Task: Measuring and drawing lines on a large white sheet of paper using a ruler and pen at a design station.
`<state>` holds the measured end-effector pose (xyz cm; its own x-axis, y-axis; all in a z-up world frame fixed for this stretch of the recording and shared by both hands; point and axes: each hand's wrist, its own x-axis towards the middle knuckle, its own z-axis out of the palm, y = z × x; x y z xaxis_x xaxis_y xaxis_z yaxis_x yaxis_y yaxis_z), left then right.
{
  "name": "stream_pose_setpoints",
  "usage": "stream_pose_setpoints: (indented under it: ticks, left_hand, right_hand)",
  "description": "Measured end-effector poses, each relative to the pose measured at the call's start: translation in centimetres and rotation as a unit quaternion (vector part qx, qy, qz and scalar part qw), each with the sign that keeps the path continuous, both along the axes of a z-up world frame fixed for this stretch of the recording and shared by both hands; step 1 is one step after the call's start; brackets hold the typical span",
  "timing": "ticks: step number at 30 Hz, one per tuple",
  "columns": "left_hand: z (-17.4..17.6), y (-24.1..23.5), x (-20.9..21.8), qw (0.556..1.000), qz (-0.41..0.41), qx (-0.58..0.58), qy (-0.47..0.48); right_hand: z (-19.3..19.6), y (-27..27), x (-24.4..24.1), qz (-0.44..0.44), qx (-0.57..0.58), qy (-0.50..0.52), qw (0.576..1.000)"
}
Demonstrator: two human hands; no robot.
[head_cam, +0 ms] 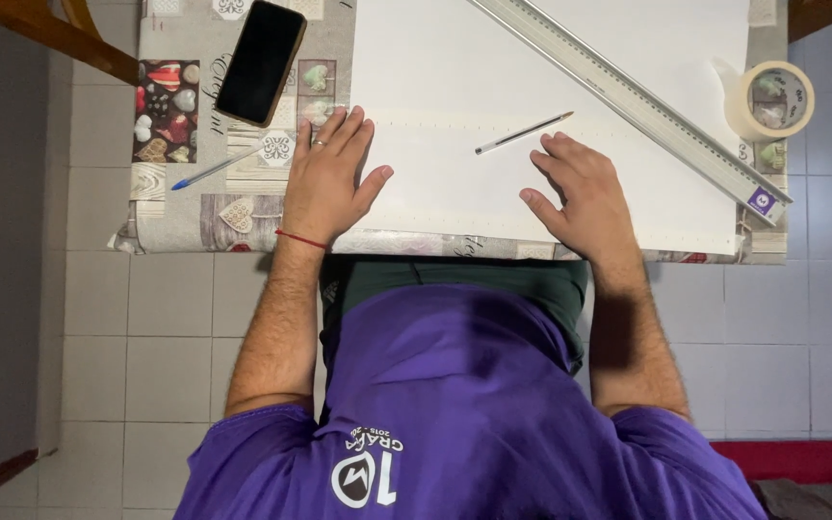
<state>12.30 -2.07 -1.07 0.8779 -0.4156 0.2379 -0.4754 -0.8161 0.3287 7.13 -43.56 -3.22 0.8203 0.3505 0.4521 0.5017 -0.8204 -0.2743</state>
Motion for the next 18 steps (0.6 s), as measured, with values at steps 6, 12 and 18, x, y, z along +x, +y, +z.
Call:
stream_pose_setpoints:
  ticks: [6,12,18]
  left_hand:
    - [-0.14,0.05,0.05,1.000,-0.003,-0.002,-0.004]
    - [-0.15,0.06,0.02,1.000,-0.001,0.000,-0.005]
    - [0.14,0.02,0.00,1.000,-0.002,-0.001,0.002]
  right_hand:
    - [0.38,-0.01,-0.15,-0.003,-0.001,0.017,1.000]
    - [0.27,-0.09,-0.07,0.002,-0.002,0.010,1.000]
    - [0.48,-0.04,-0.18,-0.001,-0.002,0.020,1.000]
